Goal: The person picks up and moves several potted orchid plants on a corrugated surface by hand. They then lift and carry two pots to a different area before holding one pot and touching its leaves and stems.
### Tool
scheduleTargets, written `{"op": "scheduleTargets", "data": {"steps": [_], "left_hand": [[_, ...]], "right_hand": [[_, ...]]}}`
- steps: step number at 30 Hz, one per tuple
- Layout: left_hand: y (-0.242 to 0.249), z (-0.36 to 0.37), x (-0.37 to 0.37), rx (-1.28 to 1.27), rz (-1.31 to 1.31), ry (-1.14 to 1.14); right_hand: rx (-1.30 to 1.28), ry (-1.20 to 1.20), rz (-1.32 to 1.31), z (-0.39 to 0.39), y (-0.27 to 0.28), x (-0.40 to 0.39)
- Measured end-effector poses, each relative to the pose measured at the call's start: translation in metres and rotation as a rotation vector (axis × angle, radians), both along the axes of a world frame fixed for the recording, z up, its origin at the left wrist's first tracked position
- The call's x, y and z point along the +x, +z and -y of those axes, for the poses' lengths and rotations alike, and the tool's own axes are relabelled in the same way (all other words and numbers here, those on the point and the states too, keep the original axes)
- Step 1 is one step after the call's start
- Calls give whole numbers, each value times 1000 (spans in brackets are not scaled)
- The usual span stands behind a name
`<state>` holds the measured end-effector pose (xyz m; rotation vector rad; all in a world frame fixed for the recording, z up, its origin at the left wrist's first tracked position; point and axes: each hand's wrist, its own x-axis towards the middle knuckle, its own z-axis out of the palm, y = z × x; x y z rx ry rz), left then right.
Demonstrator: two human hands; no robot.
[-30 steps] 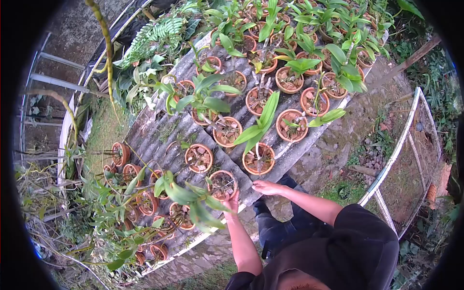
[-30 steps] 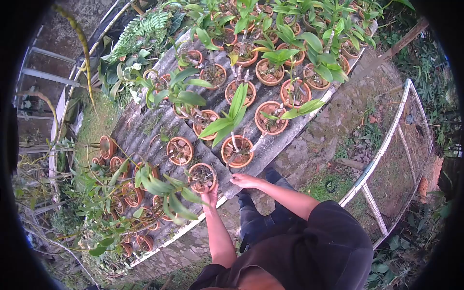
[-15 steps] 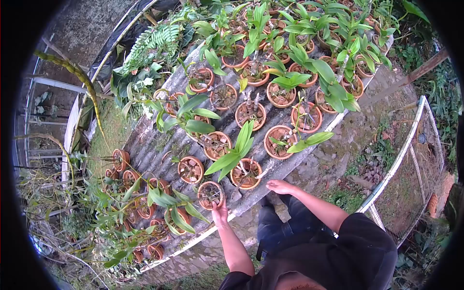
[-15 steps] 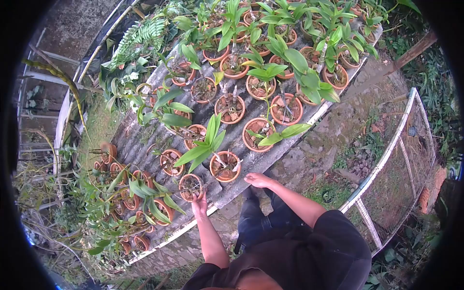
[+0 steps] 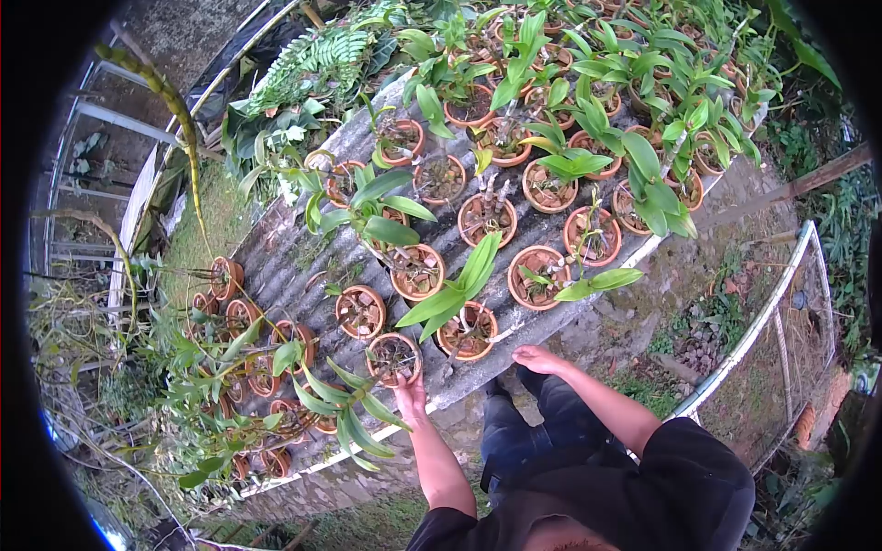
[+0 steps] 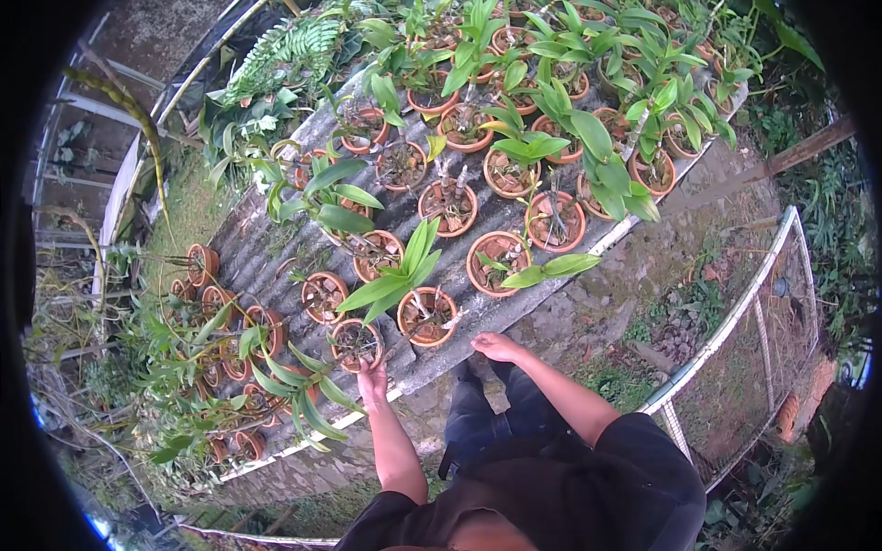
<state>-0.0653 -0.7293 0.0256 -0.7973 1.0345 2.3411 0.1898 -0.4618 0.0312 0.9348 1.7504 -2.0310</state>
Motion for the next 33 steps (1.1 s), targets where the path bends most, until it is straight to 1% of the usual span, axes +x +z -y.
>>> {"op": "scheduleTargets", "data": {"steps": [5,9,12,13,16,17,20,21,23,27,30,31,33], "left_hand": [[-1,3,-3,81,20,-33],[-2,7,-2,83,44,-64],[-3,5,2,-71,23,-145],[-4,5,3,-83,18,-150],[-2,4,3,0,150,-121],[-1,3,7,-39,88,-153],[10,0,14,-11,93,-186],[2,3,14,3,110,-209],[-1,1,15,26,125,-208],[5,-1,16,40,112,-242],[13,-5,21,27,101,-247],[17,-7,24,19,95,-243],[23,-8,33,19,61,-251]], "right_hand": [[76,63,0,-3,18,-10],[39,43,45,-3,23,-16],[75,21,66,-4,31,-16],[83,17,66,-4,31,-16],[109,13,67,-3,30,-13],[121,14,65,-2,30,-11],[152,-23,51,6,52,-10],[163,-42,44,7,64,-10],[162,-46,59,8,81,-9],[128,-28,105,6,114,-7],[141,-50,4,1,129,-3],[158,-23,-38,-3,133,-1],[162,-74,-163,-8,135,0]]}}
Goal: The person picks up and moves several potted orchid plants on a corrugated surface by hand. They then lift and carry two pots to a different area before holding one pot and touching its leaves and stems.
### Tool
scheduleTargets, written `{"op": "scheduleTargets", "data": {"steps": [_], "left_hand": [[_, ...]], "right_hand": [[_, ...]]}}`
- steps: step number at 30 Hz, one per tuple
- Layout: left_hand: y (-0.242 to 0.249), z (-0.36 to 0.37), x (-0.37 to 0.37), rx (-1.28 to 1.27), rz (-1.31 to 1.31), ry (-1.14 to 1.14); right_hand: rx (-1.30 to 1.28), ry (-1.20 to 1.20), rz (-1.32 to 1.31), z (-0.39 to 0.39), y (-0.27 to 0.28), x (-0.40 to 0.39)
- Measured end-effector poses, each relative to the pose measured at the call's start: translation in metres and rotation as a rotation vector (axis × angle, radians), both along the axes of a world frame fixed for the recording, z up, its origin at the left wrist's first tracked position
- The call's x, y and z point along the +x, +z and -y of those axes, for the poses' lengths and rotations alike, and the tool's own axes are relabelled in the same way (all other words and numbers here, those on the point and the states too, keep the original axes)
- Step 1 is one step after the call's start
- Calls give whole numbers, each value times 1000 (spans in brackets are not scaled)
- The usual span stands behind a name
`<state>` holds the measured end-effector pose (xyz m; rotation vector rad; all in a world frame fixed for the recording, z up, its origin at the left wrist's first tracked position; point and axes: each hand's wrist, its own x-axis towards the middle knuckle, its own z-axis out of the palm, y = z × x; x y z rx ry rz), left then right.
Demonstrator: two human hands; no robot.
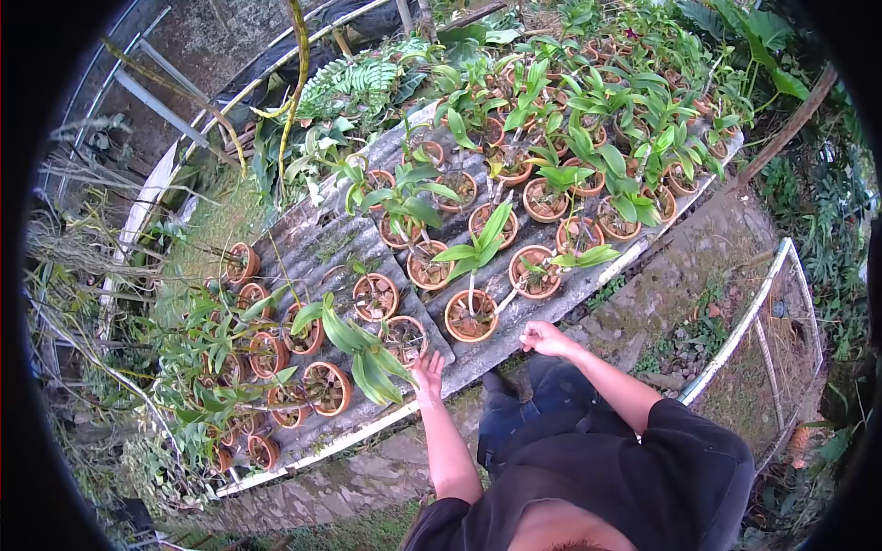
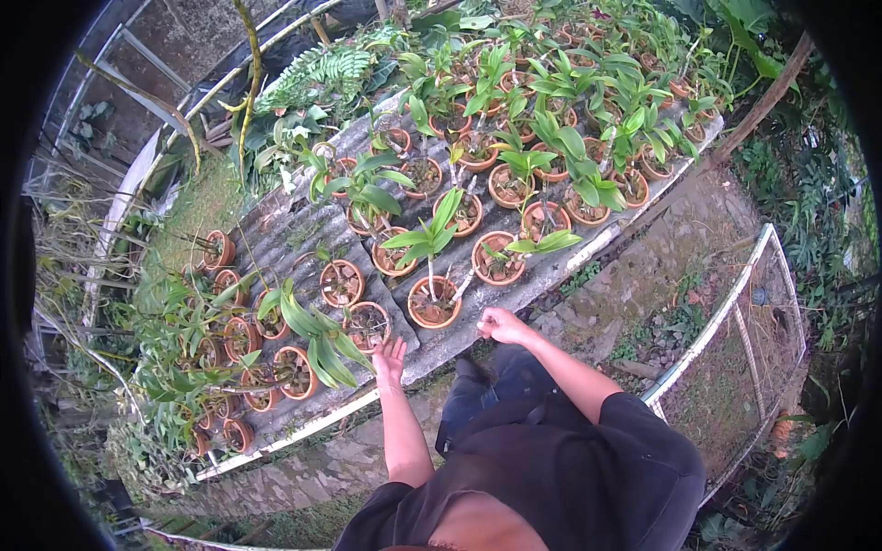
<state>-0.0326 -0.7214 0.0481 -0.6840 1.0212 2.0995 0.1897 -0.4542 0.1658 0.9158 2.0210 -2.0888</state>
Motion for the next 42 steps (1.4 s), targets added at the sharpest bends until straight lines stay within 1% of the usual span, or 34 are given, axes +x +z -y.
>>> {"op": "scheduleTargets", "data": {"steps": [1,2,4,5,6,7,8,11,12,13,14,15,17,18,19,21,23,24,25,26,28,29,30,31,32,33,35,36,37,39,41,42], "left_hand": [[4,-2,3,2,-18,-2],[8,-5,6,-47,-31,3],[28,-18,17,-144,-50,22],[30,-22,22,-201,-92,-1],[31,-24,28,-262,-129,-22],[33,-29,31,-322,-170,-44],[39,-37,34,-443,-232,-100],[61,-66,38,-565,-342,-176],[80,-80,37,-570,-347,-200],[89,-90,36,-573,-404,-214],[91,-98,34,-579,-455,-204],[92,-104,31,-584,-510,-194],[93,-117,23,-677,-541,-184],[101,-124,21,-691,-529,-176],[102,-125,17,-738,-560,-237],[79,-127,11,-636,-590,-143],[74,-129,9,-655,-586,-164],[70,-128,6,-663,-586,-177],[58,-129,3,-629,-602,-163],[46,-128,2,-667,-624,-186],[43,-135,-1,-717,-681,-199],[42,-134,-2,-751,-623,-270],[44,-137,-4,-773,-654,-288],[44,-138,-6,-796,-683,-307],[46,-138,-11,-859,-643,-376],[3,-129,-18,-764,-670,-291],[26,-134,-26,-829,-751,-309],[41,-139,-30,-770,-718,-252],[43,-141,-40,-759,-709,-237],[29,-147,-63,-682,-700,-189],[46,-155,-79,-544,-728,-155],[52,-157,-88,-528,-715,-171]], "right_hand": [[2,-19,-66,-3,13,-5],[149,48,-16,-9,27,-5],[305,248,-2,-26,75,-15],[384,353,6,-36,102,-19],[358,408,-41,-44,143,-24],[358,437,-101,-59,166,-31],[355,464,-161,-74,183,-37],[329,475,-284,-121,248,-53],[369,462,-290,-141,260,-59],[408,453,-299,-160,270,-66],[414,401,-238,-177,281,-75],[423,348,-179,-193,287,-86],[522,287,-326,-224,278,-115],[626,311,-315,-235,285,-130],[730,333,-305,-242,291,-146],[750,388,-364,-261,278,-188],[778,494,-262,-277,264,-231],[858,547,-241,-284,253,-250],[886,586,-194,-288,245,-268],[900,609,-157,-292,235,-282],[889,688,-75,-292,227,-305],[891,717,-41,-293,222,-313],[895,746,-6,-292,222,-320],[898,777,31,-289,225,-324],[902,802,22,-289,229,-325],[924,803,-16,-286,236,-321],[820,794,-67,-282,251,-311],[723,762,-131,-279,258,-302],[625,725,-191,-275,265,-290],[521,595,-240,-263,279,-259],[585,491,-250,-244,297,-225],[581,412,-275,-231,301,-208]]}}
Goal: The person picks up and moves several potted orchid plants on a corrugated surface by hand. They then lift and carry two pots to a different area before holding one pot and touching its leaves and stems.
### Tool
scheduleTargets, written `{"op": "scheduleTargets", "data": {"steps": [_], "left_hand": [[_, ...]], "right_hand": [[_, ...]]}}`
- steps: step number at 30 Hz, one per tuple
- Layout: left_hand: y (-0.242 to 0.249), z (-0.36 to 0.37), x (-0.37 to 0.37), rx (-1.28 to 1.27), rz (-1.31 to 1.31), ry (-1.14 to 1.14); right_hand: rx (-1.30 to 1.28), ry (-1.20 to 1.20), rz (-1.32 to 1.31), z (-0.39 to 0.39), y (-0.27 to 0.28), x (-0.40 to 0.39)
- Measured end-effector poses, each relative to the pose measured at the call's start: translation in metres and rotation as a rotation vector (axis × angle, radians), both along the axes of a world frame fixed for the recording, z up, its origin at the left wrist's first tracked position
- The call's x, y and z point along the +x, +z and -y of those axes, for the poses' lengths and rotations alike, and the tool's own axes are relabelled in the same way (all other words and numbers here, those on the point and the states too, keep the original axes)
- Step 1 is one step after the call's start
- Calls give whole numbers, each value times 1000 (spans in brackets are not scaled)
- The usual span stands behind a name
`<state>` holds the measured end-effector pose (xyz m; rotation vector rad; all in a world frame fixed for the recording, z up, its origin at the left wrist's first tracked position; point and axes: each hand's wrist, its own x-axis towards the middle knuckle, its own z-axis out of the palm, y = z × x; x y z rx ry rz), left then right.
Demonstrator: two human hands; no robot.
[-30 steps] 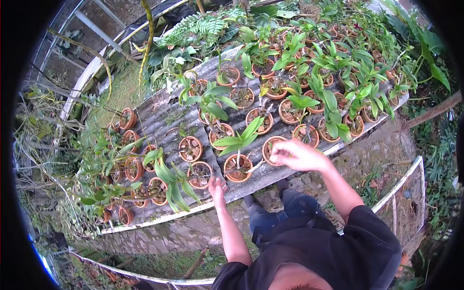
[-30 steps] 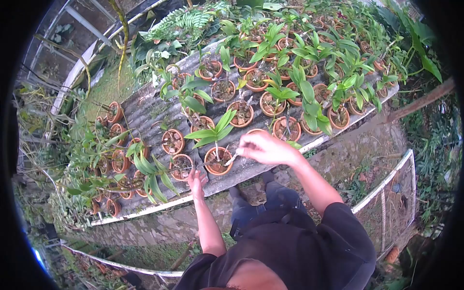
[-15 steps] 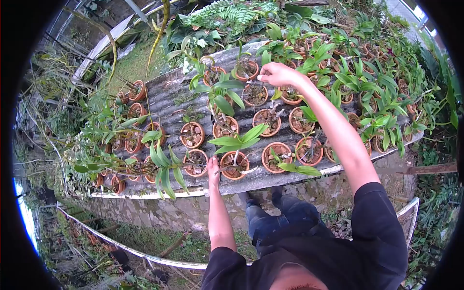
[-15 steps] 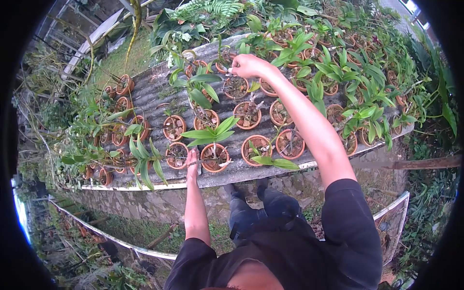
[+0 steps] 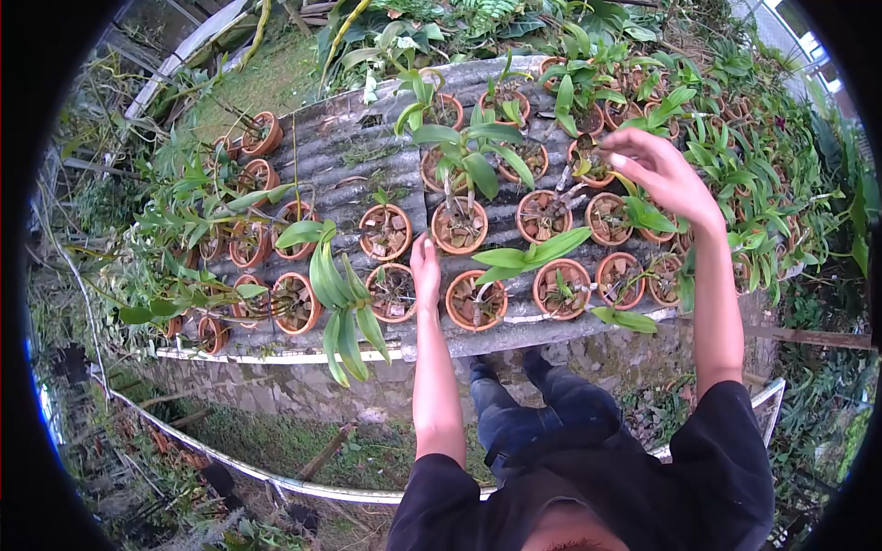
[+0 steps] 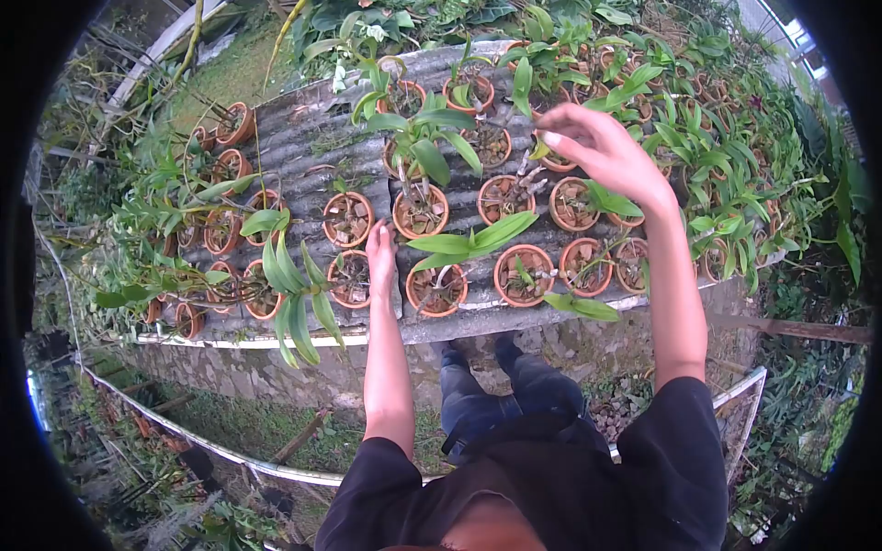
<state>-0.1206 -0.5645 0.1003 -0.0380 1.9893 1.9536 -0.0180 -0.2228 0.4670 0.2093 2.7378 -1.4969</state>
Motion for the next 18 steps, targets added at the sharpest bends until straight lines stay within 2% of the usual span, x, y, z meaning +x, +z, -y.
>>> {"op": "scheduleTargets", "data": {"steps": [2,4,5,8,11,15,18], "left_hand": [[0,-3,-10,26,36,94],[24,-5,0,77,139,179],[20,2,7,27,95,130],[44,14,58,66,208,107],[-21,48,111,-6,142,-26],[9,66,159,-47,461,7],[10,82,160,-68,410,-113]], "right_hand": [[-25,-109,-34,27,9,34],[-131,-177,-39,52,6,65],[-181,-215,-31,64,1,83],[-214,-278,25,105,-4,118],[-208,-304,63,131,-21,143],[-190,-289,176,154,-39,167],[-165,-266,201,171,-55,182]]}}
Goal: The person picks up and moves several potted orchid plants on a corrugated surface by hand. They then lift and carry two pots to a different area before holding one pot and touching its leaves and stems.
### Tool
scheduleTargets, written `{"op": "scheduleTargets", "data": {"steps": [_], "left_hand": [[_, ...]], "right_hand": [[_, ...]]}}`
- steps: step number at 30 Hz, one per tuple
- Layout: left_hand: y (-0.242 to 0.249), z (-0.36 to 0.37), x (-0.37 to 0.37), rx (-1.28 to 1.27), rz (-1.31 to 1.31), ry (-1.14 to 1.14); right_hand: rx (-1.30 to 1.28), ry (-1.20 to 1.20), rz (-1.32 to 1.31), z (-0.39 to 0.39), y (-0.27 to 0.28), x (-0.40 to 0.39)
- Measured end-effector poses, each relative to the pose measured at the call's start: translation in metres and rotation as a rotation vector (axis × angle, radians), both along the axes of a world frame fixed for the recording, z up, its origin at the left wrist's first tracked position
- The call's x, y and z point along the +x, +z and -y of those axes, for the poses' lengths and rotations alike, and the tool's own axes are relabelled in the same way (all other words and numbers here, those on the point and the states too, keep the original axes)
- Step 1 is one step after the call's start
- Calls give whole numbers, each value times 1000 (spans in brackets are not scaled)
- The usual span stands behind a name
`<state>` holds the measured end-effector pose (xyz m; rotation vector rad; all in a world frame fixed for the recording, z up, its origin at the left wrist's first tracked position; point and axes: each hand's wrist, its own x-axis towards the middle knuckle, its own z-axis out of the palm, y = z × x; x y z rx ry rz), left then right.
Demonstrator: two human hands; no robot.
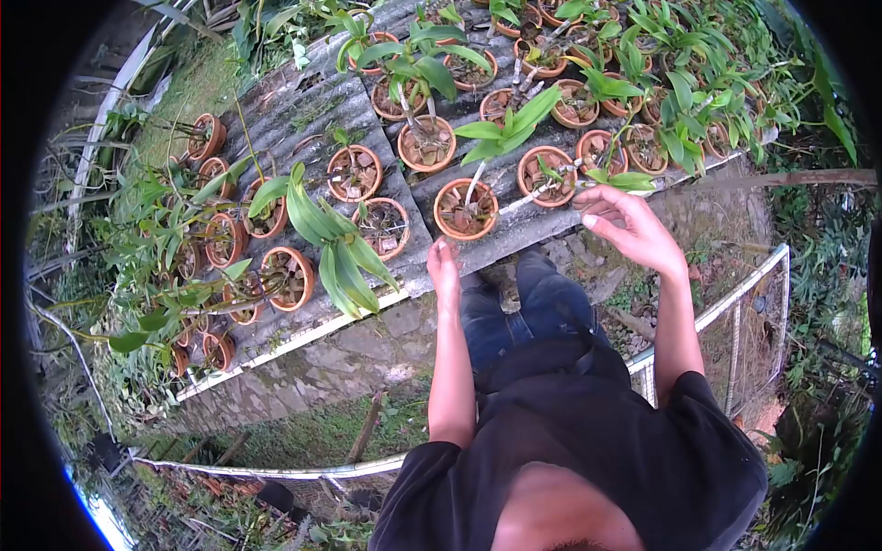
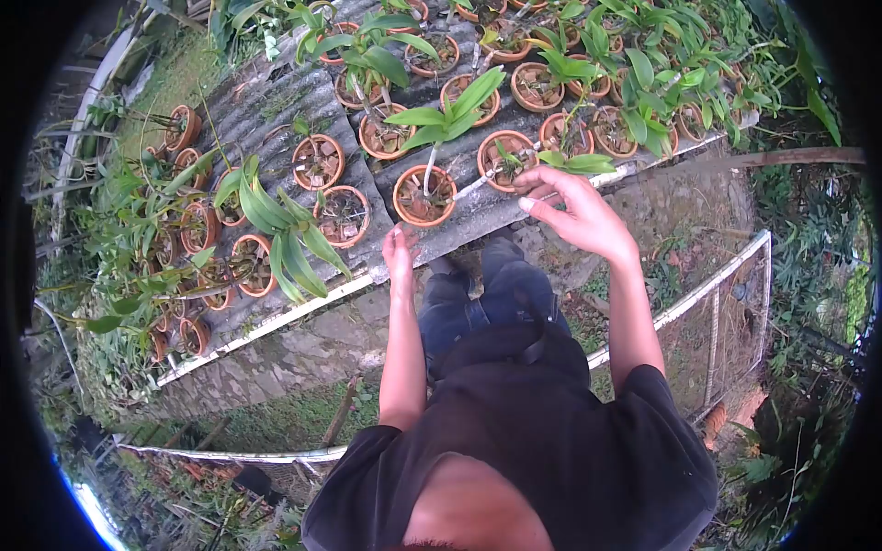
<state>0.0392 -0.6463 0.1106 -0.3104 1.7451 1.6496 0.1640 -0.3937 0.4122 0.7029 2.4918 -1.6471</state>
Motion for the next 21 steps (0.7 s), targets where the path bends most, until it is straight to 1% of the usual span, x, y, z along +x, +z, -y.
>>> {"op": "scheduleTargets", "data": {"steps": [2,5,7,9,10,11,13,15,17,19,21], "left_hand": [[7,4,-8,23,-39,-16],[35,4,-26,44,-94,13],[44,-2,-34,72,-162,34],[50,-7,-39,118,-278,7],[55,-10,-42,142,-304,17],[58,-14,-45,175,-310,52],[68,-20,-52,243,-321,123],[80,-26,-60,214,-427,155],[101,-34,-74,176,-589,179],[136,-45,-83,178,-741,213],[172,-58,-93,283,-824,263]], "right_hand": [[25,52,24,9,-4,5],[-28,76,38,20,-15,13],[-8,113,14,23,-18,11],[-50,63,-34,21,-25,7],[-63,24,-1,16,-34,3],[-24,-36,-27,12,-42,0],[-32,-139,-116,9,-49,-10],[-22,-166,-171,-2,-51,-22],[33,-197,-236,-10,-32,-39],[74,-157,-343,-26,-21,-64],[164,-119,-380,-38,-3,-88]]}}
